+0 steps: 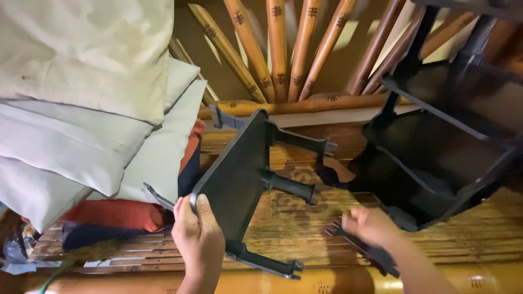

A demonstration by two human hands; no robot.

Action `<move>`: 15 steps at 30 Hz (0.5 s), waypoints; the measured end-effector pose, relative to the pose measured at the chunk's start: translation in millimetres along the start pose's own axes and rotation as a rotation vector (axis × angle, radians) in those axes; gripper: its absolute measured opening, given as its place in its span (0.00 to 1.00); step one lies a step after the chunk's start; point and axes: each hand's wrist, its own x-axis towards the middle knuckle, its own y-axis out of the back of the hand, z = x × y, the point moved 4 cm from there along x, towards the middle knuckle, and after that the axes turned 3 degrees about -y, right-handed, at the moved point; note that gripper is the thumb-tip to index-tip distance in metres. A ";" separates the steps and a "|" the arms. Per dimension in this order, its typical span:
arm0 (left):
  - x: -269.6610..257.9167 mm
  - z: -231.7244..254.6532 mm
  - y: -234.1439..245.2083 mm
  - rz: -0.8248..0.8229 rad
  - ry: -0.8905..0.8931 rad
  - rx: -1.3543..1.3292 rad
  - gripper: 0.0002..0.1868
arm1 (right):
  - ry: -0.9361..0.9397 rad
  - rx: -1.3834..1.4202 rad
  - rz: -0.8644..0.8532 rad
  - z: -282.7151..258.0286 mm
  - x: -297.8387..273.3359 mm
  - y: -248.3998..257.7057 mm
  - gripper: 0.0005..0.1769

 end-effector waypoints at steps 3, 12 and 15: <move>-3.4 -10.3 5.2 -0.009 0.161 -0.052 0.11 | -0.383 1.302 -0.001 0.0 -8.8 36.8 0.42; -12.6 5.4 20.5 -0.037 -0.219 -0.157 0.05 | -0.045 1.435 -0.192 -77.5 -39.9 109.7 0.42; -9.3 7.0 19.2 -0.066 -0.210 -0.184 0.04 | 0.032 1.348 -0.317 -81.4 -33.7 105.6 0.32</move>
